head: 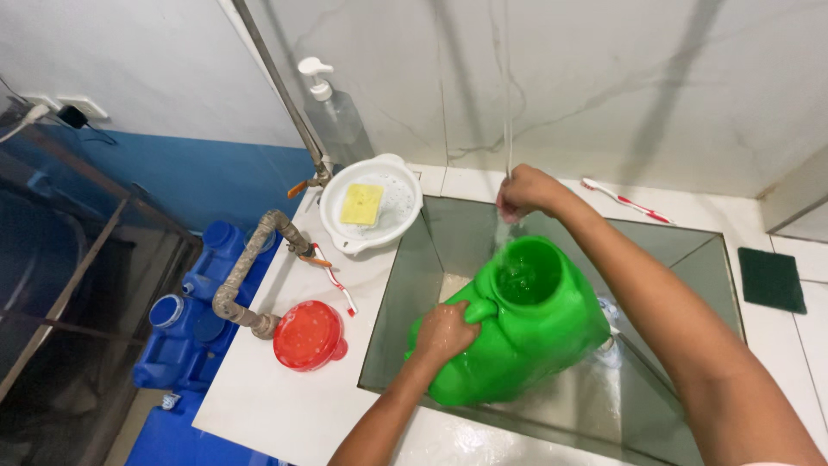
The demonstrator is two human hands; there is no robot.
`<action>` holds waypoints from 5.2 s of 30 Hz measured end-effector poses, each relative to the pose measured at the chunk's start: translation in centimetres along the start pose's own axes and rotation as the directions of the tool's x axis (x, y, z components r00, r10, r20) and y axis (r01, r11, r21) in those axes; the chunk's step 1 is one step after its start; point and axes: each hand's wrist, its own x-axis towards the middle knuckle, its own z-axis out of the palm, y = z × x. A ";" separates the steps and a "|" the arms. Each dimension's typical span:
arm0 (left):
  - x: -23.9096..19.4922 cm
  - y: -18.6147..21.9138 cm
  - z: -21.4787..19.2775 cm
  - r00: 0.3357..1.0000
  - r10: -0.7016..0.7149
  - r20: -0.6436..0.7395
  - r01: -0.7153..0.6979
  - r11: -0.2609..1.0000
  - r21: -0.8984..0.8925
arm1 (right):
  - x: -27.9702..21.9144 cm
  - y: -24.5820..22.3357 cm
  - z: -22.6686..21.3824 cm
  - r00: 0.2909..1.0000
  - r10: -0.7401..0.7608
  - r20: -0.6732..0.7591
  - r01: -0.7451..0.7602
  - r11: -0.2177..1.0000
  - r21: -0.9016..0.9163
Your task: The person cleans a green plastic container by first cutting off a label with scissors, then scrubbing the exterior with a soapy sponge, rinsing it under running water, and finally washing and reattaching the red cap.
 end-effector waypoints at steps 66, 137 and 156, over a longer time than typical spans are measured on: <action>11.5 1.3 4.2 0.908 0.420 -0.008 -0.400 0.871 0.285 | -2.6 6.8 3.1 0.948 -0.298 -0.117 0.189 0.816 -0.547; -20.1 -16.3 -18.9 0.873 -0.391 0.291 0.215 -0.228 -0.950 | -11.4 -17.3 0.8 0.633 -0.489 -0.601 0.038 0.794 -0.607; -15.8 -12.9 -16.8 0.850 -0.513 0.118 0.148 0.018 -0.989 | -8.9 -19.4 -2.2 0.519 -0.592 -0.616 0.107 0.760 -0.641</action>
